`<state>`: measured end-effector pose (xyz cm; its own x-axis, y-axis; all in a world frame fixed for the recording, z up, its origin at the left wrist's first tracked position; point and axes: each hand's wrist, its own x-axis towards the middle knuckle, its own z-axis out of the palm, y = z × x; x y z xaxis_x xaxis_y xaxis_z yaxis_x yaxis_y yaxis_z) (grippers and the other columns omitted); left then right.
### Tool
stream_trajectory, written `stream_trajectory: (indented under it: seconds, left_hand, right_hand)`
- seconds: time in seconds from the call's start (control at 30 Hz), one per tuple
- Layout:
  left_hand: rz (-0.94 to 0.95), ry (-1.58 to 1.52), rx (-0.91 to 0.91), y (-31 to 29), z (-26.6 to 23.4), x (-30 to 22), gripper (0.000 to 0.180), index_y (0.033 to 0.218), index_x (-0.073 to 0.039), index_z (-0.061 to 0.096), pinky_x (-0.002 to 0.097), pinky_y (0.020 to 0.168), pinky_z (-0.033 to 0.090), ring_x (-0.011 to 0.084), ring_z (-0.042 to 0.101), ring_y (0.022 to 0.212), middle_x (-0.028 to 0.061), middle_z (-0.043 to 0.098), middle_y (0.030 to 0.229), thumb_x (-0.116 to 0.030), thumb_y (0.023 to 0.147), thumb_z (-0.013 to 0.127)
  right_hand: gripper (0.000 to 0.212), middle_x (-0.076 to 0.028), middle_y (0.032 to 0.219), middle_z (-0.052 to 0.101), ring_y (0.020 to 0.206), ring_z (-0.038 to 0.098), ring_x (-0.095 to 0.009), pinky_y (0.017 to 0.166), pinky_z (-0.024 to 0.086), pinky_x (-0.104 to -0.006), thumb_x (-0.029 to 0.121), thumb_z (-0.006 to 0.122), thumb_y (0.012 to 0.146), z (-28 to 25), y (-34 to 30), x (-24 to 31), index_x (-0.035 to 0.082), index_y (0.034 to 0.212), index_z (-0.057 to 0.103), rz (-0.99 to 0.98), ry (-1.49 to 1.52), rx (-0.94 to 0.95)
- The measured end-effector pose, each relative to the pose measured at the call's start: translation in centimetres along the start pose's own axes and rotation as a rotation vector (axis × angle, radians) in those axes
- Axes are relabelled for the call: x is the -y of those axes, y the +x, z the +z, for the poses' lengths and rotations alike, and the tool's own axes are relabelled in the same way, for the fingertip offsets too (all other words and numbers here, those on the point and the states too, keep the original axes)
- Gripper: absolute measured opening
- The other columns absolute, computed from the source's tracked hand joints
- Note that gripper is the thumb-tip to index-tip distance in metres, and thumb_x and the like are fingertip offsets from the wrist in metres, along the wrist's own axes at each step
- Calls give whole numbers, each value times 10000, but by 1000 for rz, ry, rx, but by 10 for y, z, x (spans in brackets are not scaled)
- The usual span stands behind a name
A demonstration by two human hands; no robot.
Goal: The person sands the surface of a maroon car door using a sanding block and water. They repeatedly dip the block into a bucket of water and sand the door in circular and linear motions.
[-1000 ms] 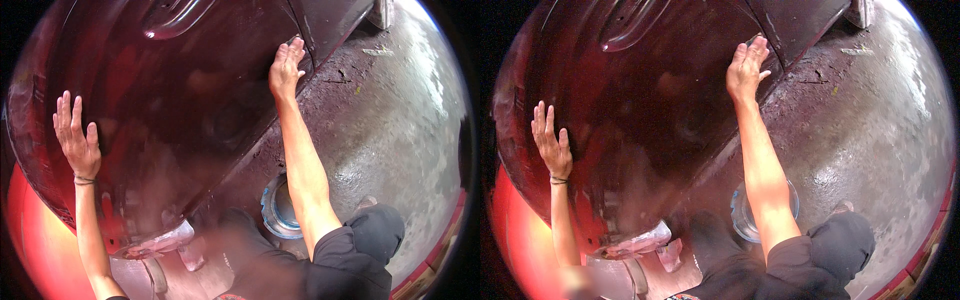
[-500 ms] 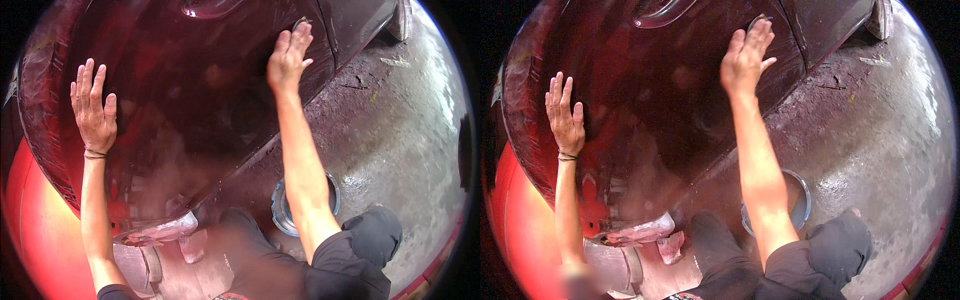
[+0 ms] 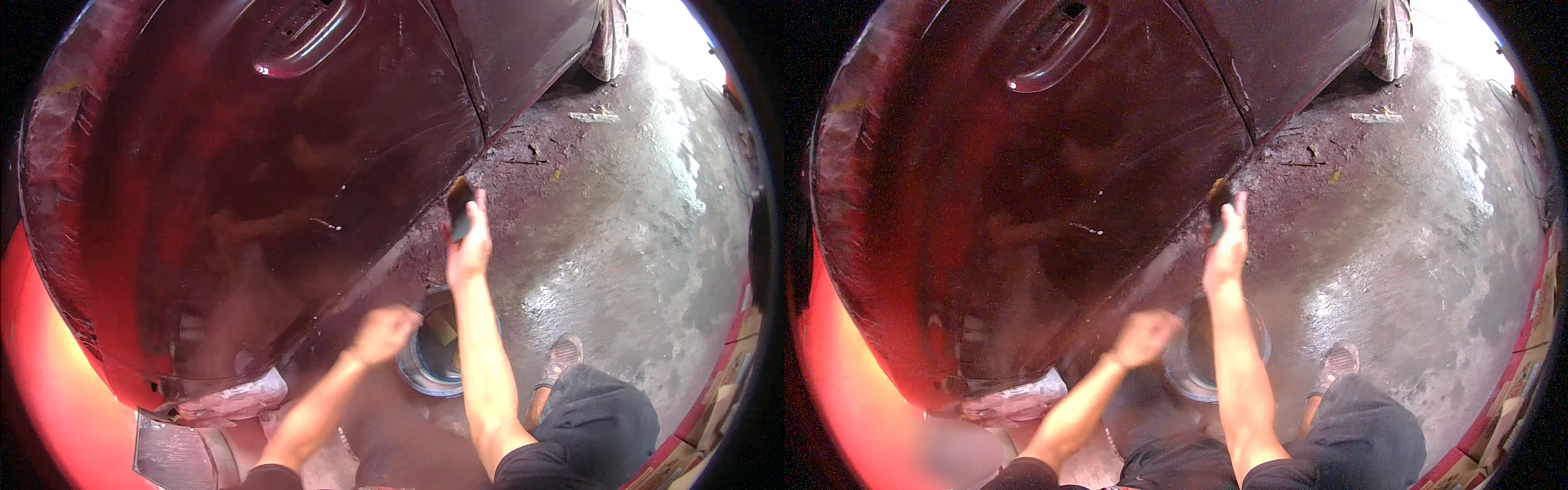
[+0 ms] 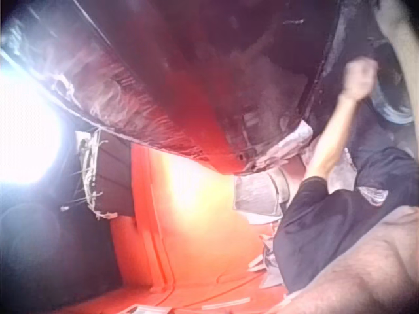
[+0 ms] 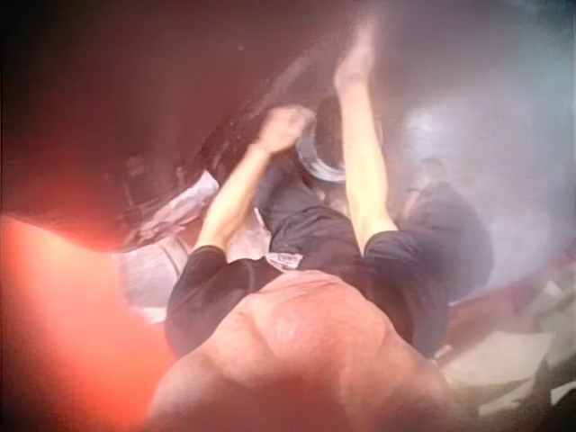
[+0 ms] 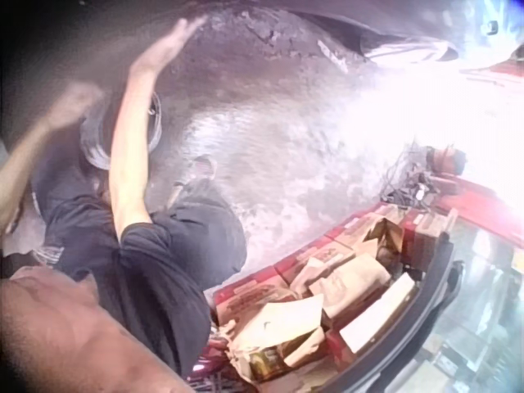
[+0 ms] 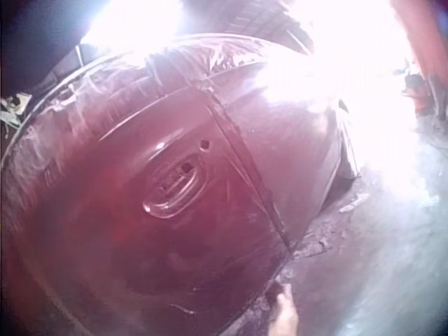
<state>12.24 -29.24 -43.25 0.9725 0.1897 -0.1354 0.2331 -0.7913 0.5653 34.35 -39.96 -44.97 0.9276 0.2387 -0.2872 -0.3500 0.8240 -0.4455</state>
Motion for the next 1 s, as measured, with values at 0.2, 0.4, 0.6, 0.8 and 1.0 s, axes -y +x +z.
stream_trajectory:
  seconds: [0.2,0.4,0.6,0.8,1.0]
  left_hand:
    - [-636,-117,616,38,266,124,645,1188,25,814,511,959,603,379,810,1078,277,822,1129,-584,1079,631]
    - [-548,75,476,15,373,201,569,1429,-32,745,529,1172,530,439,679,1386,286,692,1498,-410,1017,641]
    - [-294,305,806,29,252,118,466,1329,-85,797,544,1110,558,444,723,1294,269,762,1360,-414,1024,670]
    - [260,185,323,71,-67,-41,309,1007,-50,750,514,846,592,417,737,917,217,751,984,-326,1115,662]
    - [753,704,-508,111,-354,-253,199,1162,-3,784,414,962,614,337,786,1049,157,801,1116,-162,1118,671]
  right_hand:
    - [812,-64,1692,471,1532,475,-224,1242,421,-565,349,691,1076,-107,8,80,164,1787,344,-155,19,-176]
    - [779,-52,1689,478,1508,509,-252,1247,387,-567,311,695,1061,-121,10,84,188,1765,383,-111,-8,-181]
    - [784,-55,1685,493,1517,504,-274,1254,369,-589,371,678,1066,-135,19,79,203,1774,387,-45,51,-298]
    - [708,-11,1739,471,1548,470,-227,1268,333,-589,414,622,1121,-38,31,49,234,1770,405,-142,-15,-70]
    - [588,-202,1737,503,1619,455,-374,1362,292,-441,218,542,1187,133,24,36,1,1719,419,-794,-557,201]
